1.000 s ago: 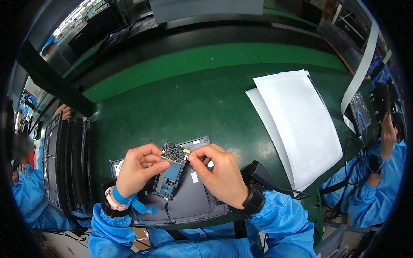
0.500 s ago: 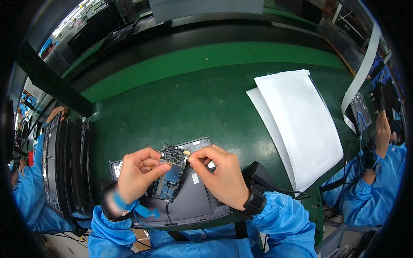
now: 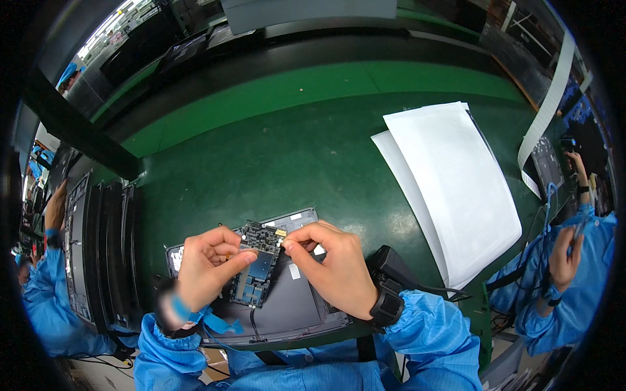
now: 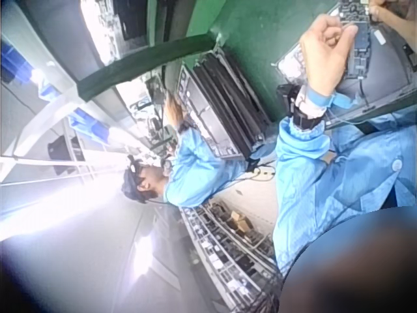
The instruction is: Assembling internal circuit boards and components into electronic device casings on a factory production line.
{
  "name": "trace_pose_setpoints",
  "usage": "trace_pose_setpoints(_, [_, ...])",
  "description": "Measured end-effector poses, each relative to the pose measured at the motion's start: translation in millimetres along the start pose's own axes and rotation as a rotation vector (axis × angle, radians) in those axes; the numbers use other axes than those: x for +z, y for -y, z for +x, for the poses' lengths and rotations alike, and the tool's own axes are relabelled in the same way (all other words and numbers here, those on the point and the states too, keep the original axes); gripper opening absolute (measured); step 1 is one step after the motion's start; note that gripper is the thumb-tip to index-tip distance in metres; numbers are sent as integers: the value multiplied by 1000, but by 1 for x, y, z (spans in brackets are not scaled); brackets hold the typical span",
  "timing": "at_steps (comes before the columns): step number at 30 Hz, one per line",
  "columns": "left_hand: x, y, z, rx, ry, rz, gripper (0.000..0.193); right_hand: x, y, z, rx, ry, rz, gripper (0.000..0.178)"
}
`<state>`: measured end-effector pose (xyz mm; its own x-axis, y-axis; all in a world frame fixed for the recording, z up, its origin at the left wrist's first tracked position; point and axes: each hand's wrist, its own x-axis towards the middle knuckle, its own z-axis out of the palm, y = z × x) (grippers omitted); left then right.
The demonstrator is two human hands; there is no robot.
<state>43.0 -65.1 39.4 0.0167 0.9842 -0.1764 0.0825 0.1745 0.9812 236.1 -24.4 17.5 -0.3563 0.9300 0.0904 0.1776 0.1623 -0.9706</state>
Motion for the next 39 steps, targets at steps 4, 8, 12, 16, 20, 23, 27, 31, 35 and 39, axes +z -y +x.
trace_pose_setpoints(4, [-1,-2,1,-57,3,-37,12,0,0,1,-65,-24,-67,9])
trace_pose_setpoints(8, [-2,-1,1,-55,8,-12,12,0,-1,2,-108,-55,-129,8])
trace_pose_setpoints(12, [-5,3,3,-52,32,-12,12,1,0,2,-130,-70,-135,8])
trace_pose_setpoints(16, [-7,3,3,-69,62,32,14,1,-4,2,-147,-61,-142,7])
trace_pose_setpoints(20, [-7,3,4,-76,83,35,14,-1,-2,2,-118,-42,-125,8])
trace_pose_setpoints(23, [-5,-1,6,-64,65,41,13,-4,-1,4,-151,-41,-150,10])
trace_pose_setpoints(27, [-11,4,8,-36,64,46,15,-4,4,3,-185,-35,-152,16])
trace_pose_setpoints(31, [-15,3,13,-1,72,-77,22,-20,15,-19,-516,-31,-473,22])
trace_pose_setpoints(35, [-17,7,15,51,54,-11,26,-18,19,-53,-698,439,-477,25])
trace_pose_setpoints(39, [-16,11,18,72,68,-17,28,-6,14,-68,-917,641,-635,21])
